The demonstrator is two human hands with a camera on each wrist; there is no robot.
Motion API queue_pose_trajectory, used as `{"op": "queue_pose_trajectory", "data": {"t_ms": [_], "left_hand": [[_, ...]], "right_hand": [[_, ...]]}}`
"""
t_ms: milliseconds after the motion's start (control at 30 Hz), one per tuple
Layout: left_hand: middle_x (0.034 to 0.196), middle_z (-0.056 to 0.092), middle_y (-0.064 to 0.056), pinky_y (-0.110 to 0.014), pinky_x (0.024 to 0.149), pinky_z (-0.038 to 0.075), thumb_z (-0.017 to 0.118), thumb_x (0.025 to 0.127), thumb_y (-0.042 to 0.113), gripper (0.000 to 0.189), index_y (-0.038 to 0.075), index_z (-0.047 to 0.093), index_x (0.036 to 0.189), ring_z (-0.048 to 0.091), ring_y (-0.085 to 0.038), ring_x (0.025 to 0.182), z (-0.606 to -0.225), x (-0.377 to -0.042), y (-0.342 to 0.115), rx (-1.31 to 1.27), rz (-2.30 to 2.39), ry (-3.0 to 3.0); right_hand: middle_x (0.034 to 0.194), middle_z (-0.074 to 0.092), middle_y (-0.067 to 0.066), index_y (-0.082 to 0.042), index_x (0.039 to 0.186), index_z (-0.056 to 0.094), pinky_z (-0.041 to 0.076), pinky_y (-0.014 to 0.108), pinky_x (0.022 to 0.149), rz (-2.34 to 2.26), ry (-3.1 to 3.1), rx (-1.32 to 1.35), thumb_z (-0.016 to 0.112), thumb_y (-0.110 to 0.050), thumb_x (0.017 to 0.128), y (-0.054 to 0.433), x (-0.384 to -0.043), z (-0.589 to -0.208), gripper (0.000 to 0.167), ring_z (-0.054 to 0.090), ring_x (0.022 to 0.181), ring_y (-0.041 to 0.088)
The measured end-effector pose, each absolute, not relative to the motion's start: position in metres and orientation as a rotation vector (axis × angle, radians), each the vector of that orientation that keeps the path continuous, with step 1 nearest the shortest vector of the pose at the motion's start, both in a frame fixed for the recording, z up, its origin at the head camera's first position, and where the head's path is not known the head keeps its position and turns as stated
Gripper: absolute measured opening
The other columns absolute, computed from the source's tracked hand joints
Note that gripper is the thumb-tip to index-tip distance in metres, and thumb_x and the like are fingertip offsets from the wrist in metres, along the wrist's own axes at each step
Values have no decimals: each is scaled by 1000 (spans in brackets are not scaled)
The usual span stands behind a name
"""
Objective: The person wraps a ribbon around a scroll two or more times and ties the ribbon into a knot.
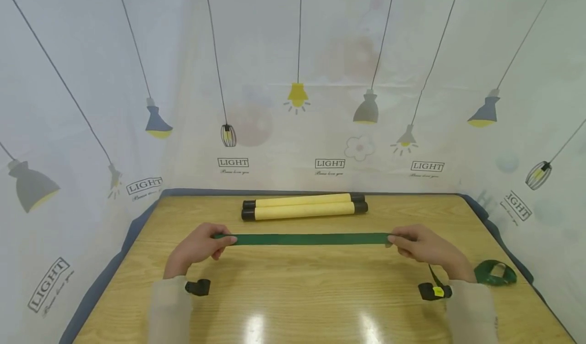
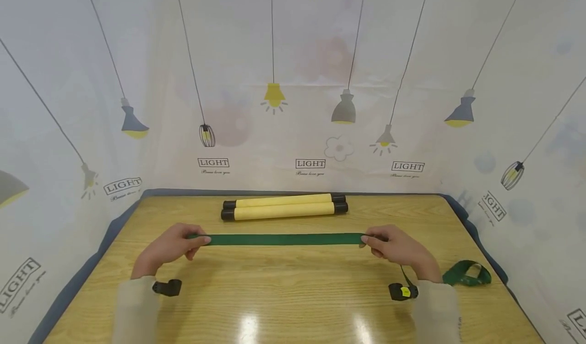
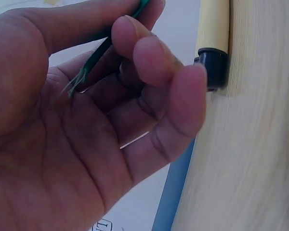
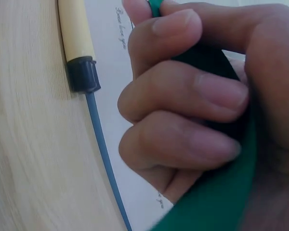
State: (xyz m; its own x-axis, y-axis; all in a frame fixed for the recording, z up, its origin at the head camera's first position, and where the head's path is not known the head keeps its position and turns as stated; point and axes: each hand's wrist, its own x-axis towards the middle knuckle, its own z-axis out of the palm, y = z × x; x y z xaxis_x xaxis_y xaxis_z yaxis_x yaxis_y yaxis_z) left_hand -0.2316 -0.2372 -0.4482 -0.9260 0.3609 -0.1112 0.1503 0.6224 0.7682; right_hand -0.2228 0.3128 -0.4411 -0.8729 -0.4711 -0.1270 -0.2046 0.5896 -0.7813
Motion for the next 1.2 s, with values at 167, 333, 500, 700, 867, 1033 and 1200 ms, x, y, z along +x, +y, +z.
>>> {"op": "queue_pose_trajectory", "data": {"t_ms": [167, 333, 500, 700, 867, 1033, 1200], "left_hand": [[62, 49, -1, -36, 65, 47, 62, 104, 27, 30, 0, 67, 91, 50, -19, 58, -449, -231, -243, 352, 1192, 2593], [61, 49, -1, -35, 65, 47, 62, 104, 28, 33, -1, 66, 91, 49, -18, 58, -453, -232, -248, 303, 1212, 2586], [62, 50, -2, -35, 63, 49, 62, 104, 25, 30, -3, 68, 97, 49, -17, 57, -460, -234, -252, 270, 1259, 2571], [59, 51, -1, -33, 61, 46, 64, 103, 22, 24, 0, 71, 99, 46, -16, 54, -468, -237, -254, 187, 1249, 2597], [58, 50, -1, -32, 59, 43, 66, 101, 22, 22, 1, 72, 99, 43, -15, 52, -472, -238, -254, 144, 1218, 2611], [53, 47, 0, -32, 59, 41, 66, 101, 24, 21, 4, 72, 97, 40, -14, 48, -476, -238, -253, 73, 1130, 2657], [58, 52, -1, -31, 59, 41, 68, 99, 23, 18, 5, 73, 96, 44, -14, 53, -480, -237, -250, 2, 1058, 2687]], "right_hand": [[60, 43, -4, 2, 114, 67, 32, 26, 41, -1188, 2483, -502, 46, -33, 111, 324, -224, -446, 41, 24, 42, 5], [61, 45, -2, 4, 115, 67, 29, 24, 40, -1203, 2503, -456, 47, -34, 111, 333, -225, -451, 44, 23, 42, 4], [63, 50, 1, 4, 115, 69, 29, 24, 40, -1200, 2522, -393, 50, -36, 109, 337, -228, -458, 45, 24, 43, 4], [63, 54, 4, -2, 113, 73, 30, 24, 41, -1123, 2574, -251, 54, -40, 107, 342, -232, -470, 43, 25, 44, 6], [58, 49, -3, -6, 103, 74, 33, 26, 46, -1051, 2612, -225, 56, -41, 106, 346, -234, -482, 40, 29, 46, 8], [57, 51, -2, -9, 89, 70, 40, 30, 60, -956, 2669, -259, 58, -39, 105, 347, -232, -488, 36, 39, 50, 12], [57, 51, -3, -11, 81, 68, 42, 33, 68, -871, 2724, -243, 60, -37, 104, 344, -231, -494, 36, 47, 56, 16]]}}
